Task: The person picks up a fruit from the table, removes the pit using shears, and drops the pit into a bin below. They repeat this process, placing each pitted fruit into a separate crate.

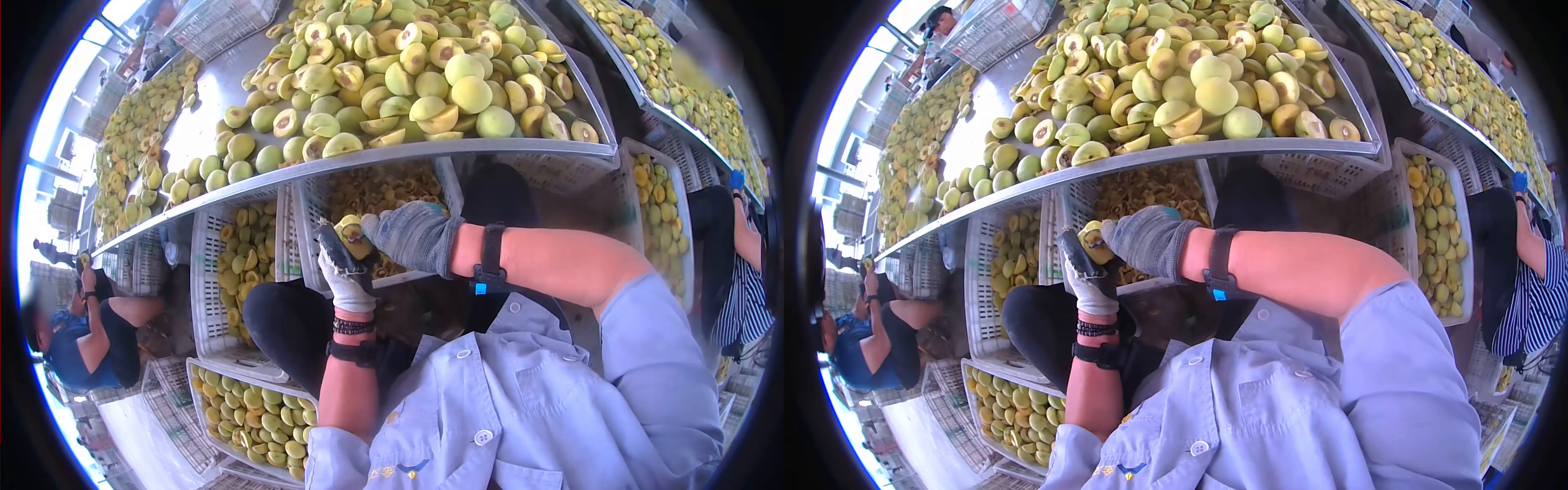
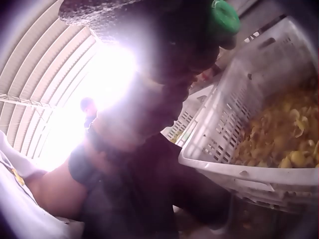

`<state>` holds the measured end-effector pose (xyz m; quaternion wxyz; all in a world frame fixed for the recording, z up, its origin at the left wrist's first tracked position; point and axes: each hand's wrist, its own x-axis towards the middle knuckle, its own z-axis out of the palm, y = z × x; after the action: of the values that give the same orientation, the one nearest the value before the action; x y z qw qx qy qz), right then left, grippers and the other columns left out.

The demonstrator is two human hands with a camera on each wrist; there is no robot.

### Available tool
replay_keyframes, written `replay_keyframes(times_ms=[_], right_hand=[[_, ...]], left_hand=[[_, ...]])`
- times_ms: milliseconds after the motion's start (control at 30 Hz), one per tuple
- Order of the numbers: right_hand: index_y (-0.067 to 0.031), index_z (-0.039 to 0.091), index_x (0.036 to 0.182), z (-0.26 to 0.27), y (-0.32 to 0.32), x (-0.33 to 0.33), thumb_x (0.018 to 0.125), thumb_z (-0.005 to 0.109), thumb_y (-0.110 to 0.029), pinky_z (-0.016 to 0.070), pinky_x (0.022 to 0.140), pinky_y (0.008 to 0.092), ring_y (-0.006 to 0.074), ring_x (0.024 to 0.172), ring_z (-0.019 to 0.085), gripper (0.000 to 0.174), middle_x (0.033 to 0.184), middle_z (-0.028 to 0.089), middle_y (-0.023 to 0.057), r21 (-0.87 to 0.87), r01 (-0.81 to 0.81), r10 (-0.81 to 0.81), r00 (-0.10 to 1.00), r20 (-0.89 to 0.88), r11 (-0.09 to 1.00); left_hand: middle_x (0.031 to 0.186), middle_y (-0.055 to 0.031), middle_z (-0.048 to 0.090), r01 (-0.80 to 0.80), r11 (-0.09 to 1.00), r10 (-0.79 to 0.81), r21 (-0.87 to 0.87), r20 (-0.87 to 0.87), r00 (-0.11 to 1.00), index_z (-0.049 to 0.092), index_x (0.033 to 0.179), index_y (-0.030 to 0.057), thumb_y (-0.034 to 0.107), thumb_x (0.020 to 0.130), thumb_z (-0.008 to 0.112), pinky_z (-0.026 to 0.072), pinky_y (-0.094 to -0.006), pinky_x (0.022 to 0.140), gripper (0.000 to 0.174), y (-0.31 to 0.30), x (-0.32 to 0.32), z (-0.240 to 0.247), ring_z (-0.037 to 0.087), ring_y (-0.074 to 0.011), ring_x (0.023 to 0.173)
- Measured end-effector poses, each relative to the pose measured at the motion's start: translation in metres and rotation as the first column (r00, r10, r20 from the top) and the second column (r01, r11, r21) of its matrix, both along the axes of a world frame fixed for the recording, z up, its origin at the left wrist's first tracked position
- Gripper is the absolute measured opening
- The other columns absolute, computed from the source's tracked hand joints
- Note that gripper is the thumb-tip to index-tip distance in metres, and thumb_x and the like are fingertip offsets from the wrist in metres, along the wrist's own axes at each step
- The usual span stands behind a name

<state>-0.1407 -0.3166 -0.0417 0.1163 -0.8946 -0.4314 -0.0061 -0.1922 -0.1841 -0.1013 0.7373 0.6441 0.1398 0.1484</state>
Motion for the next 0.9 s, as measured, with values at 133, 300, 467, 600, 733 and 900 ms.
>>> replay_keyframes(times_ms=[133, 300, 467, 600, 733, 900], right_hand=[[-0.0017, 0.048, 0.091, -0.002, 0.005, 0.005, 0.078, 0.045, -0.013, 0.0465, 0.047, 0.0371, 0.0266, 0.060, 0.061, 0.017, 0.067, 0.058, 0.0131, -0.043, -0.008, 0.009, 1.000, 0.017, 0.999], [-0.0027, 0.050, 0.087, 0.011, 0.008, 0.013, 0.079, 0.044, -0.014, 0.0471, 0.049, 0.0379, 0.0277, 0.060, 0.061, 0.016, 0.068, 0.059, 0.0137, -0.133, -0.089, 0.068, 0.985, -0.159, 0.987], [-0.0045, 0.053, 0.087, 0.006, 0.012, 0.007, 0.078, 0.045, -0.016, 0.0472, 0.050, 0.0386, 0.0271, 0.062, 0.061, 0.016, 0.068, 0.061, 0.0128, -0.119, -0.063, 0.051, 0.994, -0.101, 0.991], [-0.0044, 0.051, 0.087, 0.004, 0.011, 0.013, 0.078, 0.045, -0.015, 0.0461, 0.046, 0.0383, 0.0264, 0.060, 0.061, 0.016, 0.067, 0.060, 0.0117, -0.127, -0.102, 0.113, 0.990, 0.081, 0.987], [-0.0043, 0.051, 0.087, 0.014, 0.008, 0.024, 0.078, 0.045, -0.015, 0.0460, 0.046, 0.0378, 0.0266, 0.059, 0.061, 0.015, 0.067, 0.060, 0.0112, -0.197, -0.170, 0.181, 0.983, 0.040, 0.966], [-0.0046, 0.052, 0.087, 0.011, 0.017, 0.020, 0.079, 0.044, -0.016, 0.0466, 0.050, 0.0400, 0.0287, 0.062, 0.061, 0.017, 0.068, 0.060, 0.0141, -0.151, -0.127, 0.115, 0.990, -0.083, 0.980]], left_hand=[[0.102, -0.0062, 0.046, 0.006, 0.995, -0.007, 0.105, 0.011, 1.000, 0.037, 0.113, 0.0053, 0.000, 0.068, 0.062, 0.0474, -0.0314, 0.076, 0.052, 0.016, 0.013, -0.048, 0.049, -0.0171, 0.093], [0.097, -0.0123, 0.051, -0.087, 0.658, 0.031, 0.748, 0.088, 0.996, 0.035, 0.118, 0.0007, 0.007, 0.041, 0.077, 0.0464, -0.0299, 0.072, 0.088, 0.019, 0.005, -0.043, 0.054, -0.0247, 0.086], [0.100, -0.0125, 0.052, 0.004, 0.964, 0.010, 0.266, -0.051, 0.999, 0.039, 0.114, 0.0041, 0.019, 0.053, 0.076, 0.0456, -0.0363, 0.075, 0.073, 0.025, 0.013, -0.066, 0.054, -0.0258, 0.090], [0.101, -0.0093, 0.054, -0.104, 0.601, -0.040, -0.792, -0.159, 0.986, 0.046, 0.108, 0.0079, 0.047, 0.076, 0.053, 0.0444, -0.0382, 0.078, 0.051, -0.004, 0.013, 0.009, 0.053, -0.0240, 0.093], [0.100, -0.0082, 0.055, -0.153, 0.665, -0.011, -0.731, -0.214, 0.977, 0.049, 0.106, 0.0081, 0.052, 0.080, 0.045, 0.0440, -0.0373, 0.081, 0.051, -0.005, 0.015, 0.009, 0.053, -0.0240, 0.094], [0.100, -0.0061, 0.055, -0.107, 0.654, -0.038, -0.749, -0.174, 0.984, 0.049, 0.106, 0.0096, 0.054, 0.078, 0.047, 0.0441, -0.0363, 0.076, 0.053, -0.003, 0.013, 0.006, 0.052, -0.0221, 0.093]])
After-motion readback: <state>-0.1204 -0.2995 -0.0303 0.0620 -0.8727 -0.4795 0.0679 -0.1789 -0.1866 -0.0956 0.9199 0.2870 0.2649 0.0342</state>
